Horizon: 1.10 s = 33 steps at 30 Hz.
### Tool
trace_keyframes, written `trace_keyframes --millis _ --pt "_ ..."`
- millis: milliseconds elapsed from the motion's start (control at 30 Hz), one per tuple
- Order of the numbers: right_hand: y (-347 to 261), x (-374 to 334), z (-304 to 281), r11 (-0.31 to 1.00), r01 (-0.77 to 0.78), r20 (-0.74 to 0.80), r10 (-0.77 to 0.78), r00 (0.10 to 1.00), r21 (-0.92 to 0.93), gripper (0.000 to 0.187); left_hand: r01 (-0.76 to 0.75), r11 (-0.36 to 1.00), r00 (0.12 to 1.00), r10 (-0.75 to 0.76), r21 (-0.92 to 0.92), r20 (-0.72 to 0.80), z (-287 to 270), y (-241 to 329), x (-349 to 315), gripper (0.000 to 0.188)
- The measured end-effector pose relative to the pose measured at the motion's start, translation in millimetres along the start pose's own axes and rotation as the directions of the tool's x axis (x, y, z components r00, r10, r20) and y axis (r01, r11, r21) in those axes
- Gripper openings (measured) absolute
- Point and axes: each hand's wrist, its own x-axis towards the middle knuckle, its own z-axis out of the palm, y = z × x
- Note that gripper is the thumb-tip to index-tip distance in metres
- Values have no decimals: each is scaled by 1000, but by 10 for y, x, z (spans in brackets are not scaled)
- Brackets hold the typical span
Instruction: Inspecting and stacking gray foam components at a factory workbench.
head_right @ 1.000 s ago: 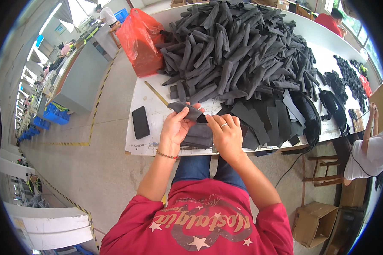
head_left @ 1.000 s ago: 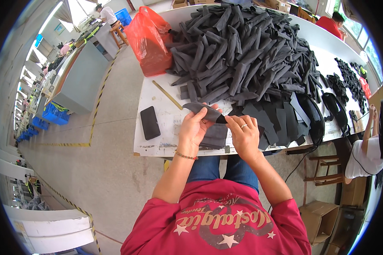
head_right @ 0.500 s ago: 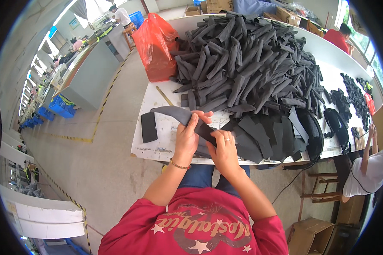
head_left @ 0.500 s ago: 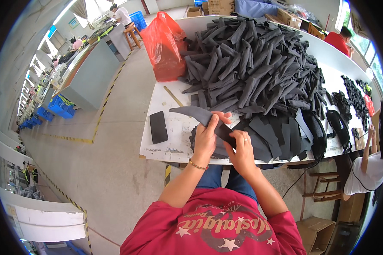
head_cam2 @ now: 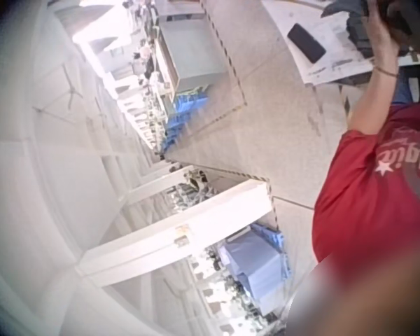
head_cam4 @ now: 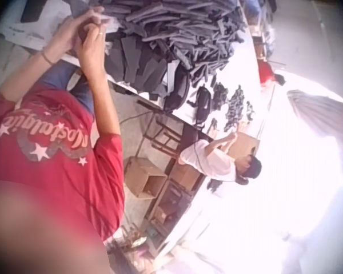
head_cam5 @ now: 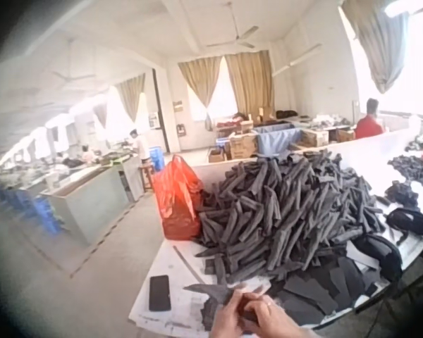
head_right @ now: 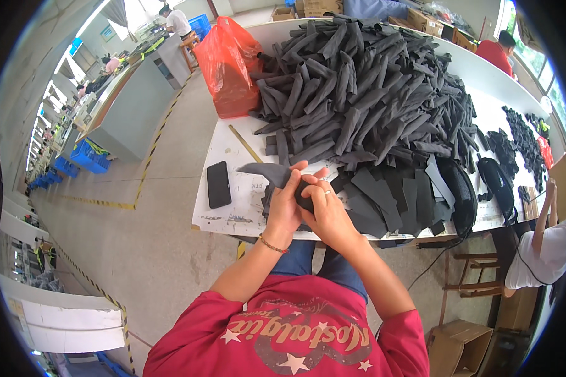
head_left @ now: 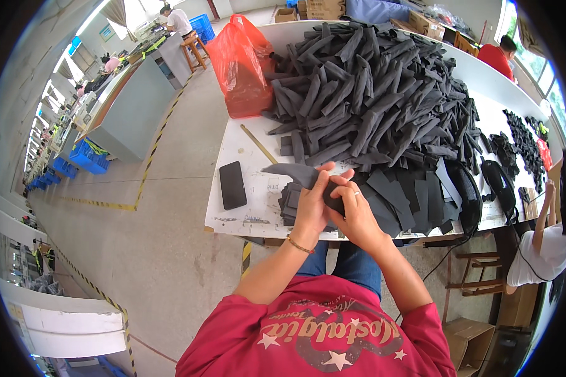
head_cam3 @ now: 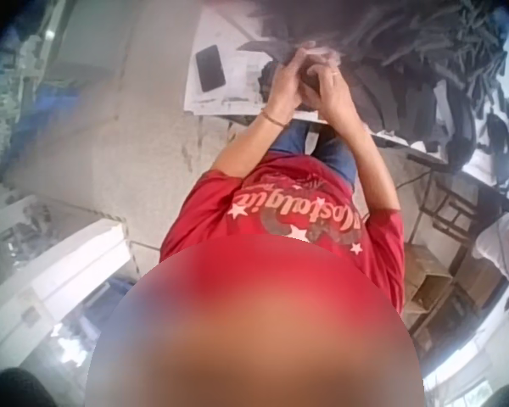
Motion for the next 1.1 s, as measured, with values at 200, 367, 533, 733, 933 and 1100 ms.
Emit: trace_keyframes --millis 200,367,533,733,933,1100 --pt "-30 35 -89 984 25 42 -17 999 -178 39 -83 978 996 90 192 -26 -44 200 47 32" --pt "19 -141 -72 990 -24 22 27 999 -140 34 -91 980 996 94 175 -7 -36 165 51 32" --pt "32 -8 -14 986 70 33 -66 997 -149 34 -37 994 999 37 102 8 -48 -77 -17 31" --pt "24 -4 -117 983 74 80 -62 995 -167 37 10 995 999 -5 98 -53 -128 28 -16 34" --pt "83 -23 -222 994 86 13 -85 996 -62 20 -145 988 974 151 51 -169 19 293 81 31" --pt "25 98 -199 996 82 -36 -82 996 15 18 -147 989 983 146 -2 -112 119 115 7 32"
